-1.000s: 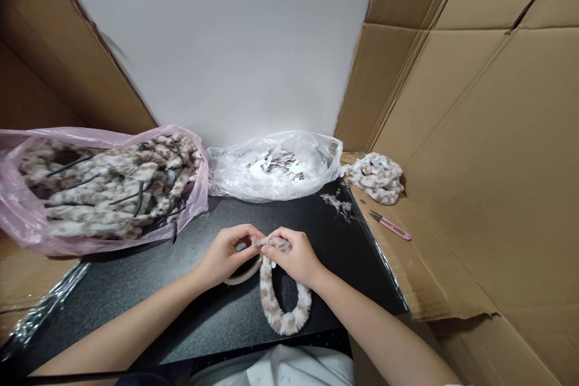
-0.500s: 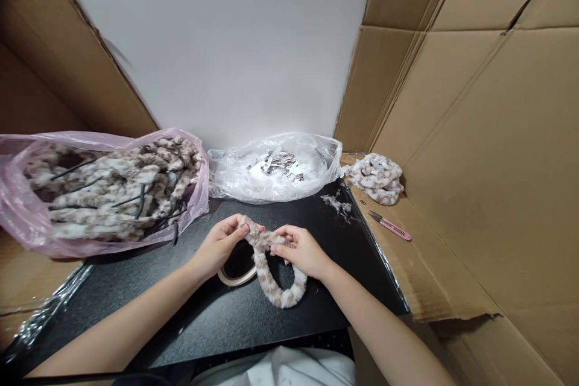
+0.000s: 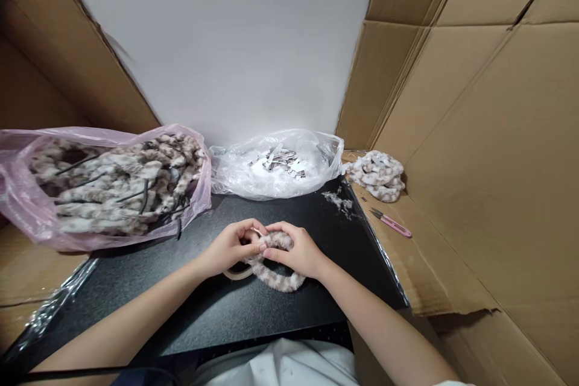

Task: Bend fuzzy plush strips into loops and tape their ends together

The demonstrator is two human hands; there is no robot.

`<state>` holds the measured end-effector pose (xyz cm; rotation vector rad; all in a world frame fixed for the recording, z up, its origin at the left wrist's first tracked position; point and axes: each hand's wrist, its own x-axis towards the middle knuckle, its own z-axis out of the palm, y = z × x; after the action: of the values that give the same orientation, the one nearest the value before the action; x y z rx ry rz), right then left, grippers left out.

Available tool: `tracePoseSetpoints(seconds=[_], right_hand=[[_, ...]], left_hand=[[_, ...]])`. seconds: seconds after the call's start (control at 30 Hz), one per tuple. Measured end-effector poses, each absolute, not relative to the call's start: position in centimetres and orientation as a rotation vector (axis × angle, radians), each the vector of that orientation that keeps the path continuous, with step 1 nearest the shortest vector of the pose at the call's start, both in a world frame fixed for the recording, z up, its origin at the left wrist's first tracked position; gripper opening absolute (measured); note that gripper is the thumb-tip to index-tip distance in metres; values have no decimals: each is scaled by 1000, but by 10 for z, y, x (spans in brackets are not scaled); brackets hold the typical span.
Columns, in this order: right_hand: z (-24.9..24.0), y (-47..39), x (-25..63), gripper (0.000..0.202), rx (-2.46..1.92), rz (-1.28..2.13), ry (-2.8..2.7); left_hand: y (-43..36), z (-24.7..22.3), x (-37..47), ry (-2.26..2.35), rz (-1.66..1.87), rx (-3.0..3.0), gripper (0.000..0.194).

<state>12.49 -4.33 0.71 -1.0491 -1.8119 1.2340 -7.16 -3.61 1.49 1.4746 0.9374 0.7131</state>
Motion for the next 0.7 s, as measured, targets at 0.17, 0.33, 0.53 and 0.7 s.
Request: tracePoseSetpoints(seconds=[0.17, 0.33, 0.53, 0.7], right_hand=[[2, -44, 118, 32, -1091, 1413, -1652], [3, -41, 118, 34, -1051, 1547, -1569], [5, -38, 121, 34, -1006, 1647, -1417], [4, -37, 123, 32, -994, 1649, -1360]], left_hand=[[-37, 12, -70, 911, 752, 1423, 38], [-37, 12, -70, 910, 704, 1465, 34], [-35, 17, -74, 990, 585, 1757, 33], [-30, 19, -77, 923, 539, 1956, 36]])
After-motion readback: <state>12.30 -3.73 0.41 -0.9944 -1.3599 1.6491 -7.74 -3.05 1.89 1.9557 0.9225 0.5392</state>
